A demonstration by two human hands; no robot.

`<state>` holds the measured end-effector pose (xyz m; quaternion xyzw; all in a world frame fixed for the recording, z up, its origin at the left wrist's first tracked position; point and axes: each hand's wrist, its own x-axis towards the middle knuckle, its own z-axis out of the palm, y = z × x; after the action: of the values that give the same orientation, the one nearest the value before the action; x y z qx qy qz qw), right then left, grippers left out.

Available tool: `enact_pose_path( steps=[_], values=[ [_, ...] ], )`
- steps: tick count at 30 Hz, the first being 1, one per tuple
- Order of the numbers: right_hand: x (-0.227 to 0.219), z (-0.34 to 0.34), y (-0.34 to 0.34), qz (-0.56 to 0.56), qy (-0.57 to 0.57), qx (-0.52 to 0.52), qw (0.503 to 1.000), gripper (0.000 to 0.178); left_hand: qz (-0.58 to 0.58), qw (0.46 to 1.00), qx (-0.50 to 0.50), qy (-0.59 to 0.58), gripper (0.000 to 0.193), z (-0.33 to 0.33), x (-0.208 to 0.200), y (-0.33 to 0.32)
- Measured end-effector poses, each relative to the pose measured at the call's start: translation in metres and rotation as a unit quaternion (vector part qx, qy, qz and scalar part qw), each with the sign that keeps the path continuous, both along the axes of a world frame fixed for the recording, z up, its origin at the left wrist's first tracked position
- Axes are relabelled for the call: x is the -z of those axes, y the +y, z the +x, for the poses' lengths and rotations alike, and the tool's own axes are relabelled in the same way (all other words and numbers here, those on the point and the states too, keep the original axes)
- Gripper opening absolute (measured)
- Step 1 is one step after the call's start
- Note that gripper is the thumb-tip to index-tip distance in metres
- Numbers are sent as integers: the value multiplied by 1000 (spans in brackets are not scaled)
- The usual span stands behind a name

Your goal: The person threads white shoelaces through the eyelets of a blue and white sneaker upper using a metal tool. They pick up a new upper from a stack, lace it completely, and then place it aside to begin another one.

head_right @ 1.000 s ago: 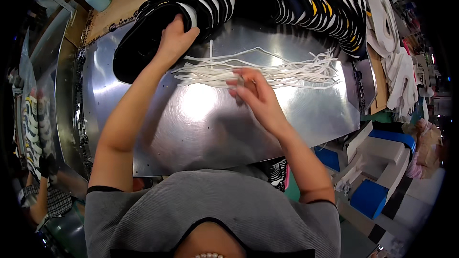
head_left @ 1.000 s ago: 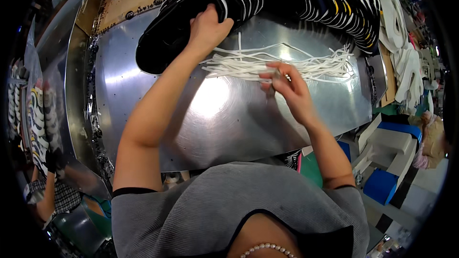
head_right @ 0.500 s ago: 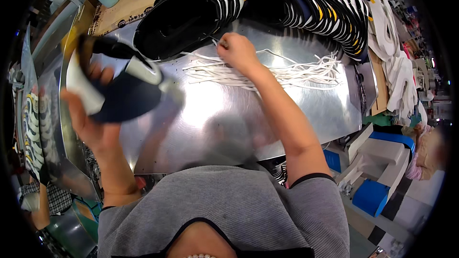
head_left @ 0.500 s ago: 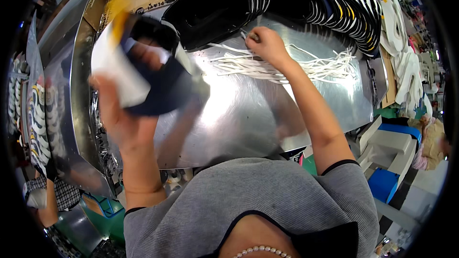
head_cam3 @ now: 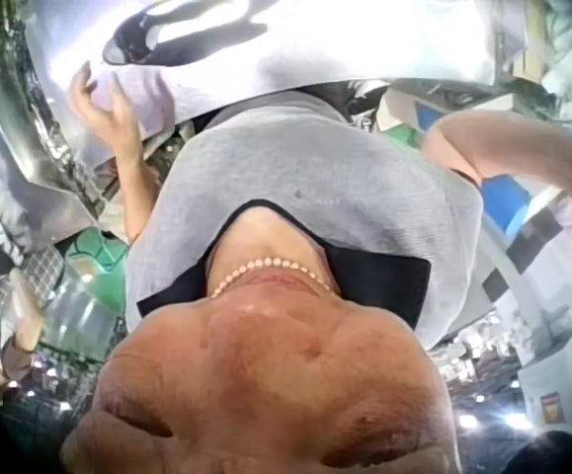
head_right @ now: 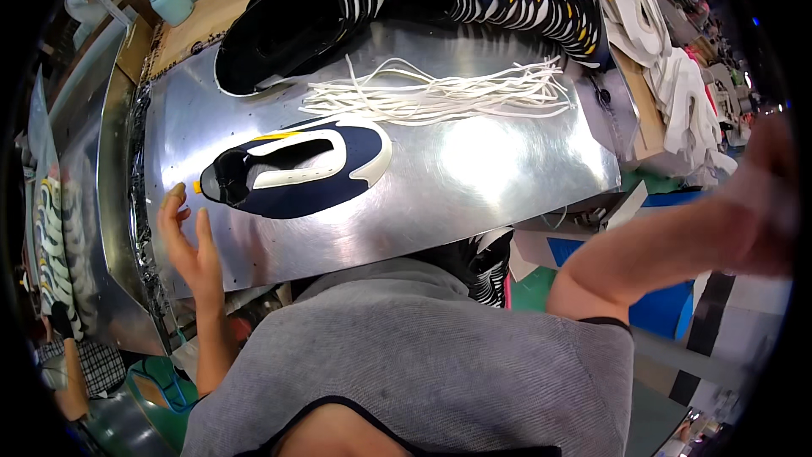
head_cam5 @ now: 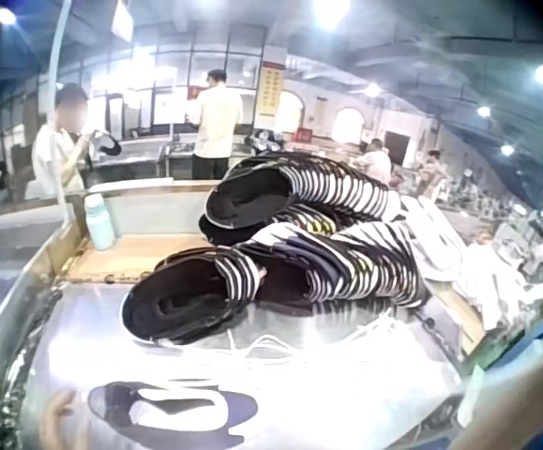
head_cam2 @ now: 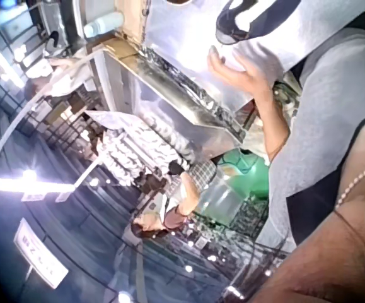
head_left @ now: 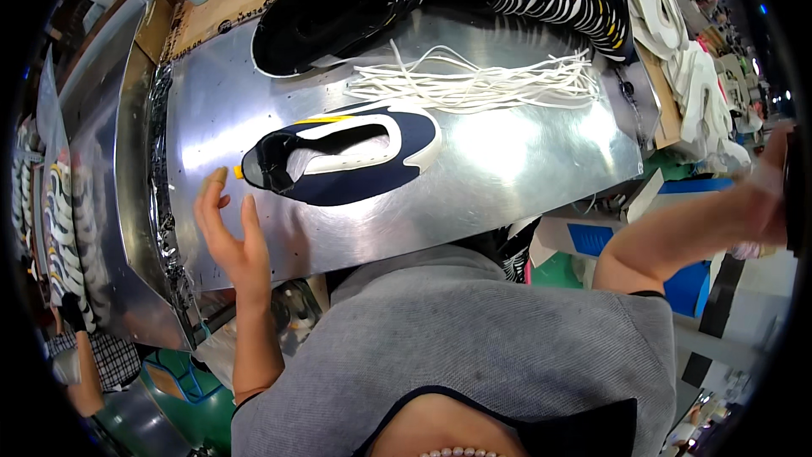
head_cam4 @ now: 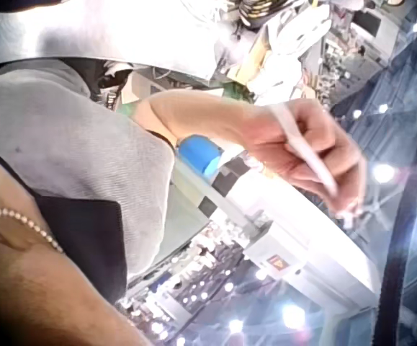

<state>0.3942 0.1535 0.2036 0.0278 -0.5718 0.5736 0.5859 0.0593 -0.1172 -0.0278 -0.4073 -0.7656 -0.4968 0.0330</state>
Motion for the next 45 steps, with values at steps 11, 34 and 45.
enact_pose_path(
  steps=[11,34,45],
  values=[
    [250,-148,-46,-367,-369,-98,848,13,-389,870,187,238,21,10,-60,87],
    [248,-148,-63,-208,-354,25,911,29,-49,723,301,-620,59,46,-8,114],
    [231,-145,-86,-206,-369,1,906,32,-26,790,212,-575,26,55,-6,98]
  ],
)
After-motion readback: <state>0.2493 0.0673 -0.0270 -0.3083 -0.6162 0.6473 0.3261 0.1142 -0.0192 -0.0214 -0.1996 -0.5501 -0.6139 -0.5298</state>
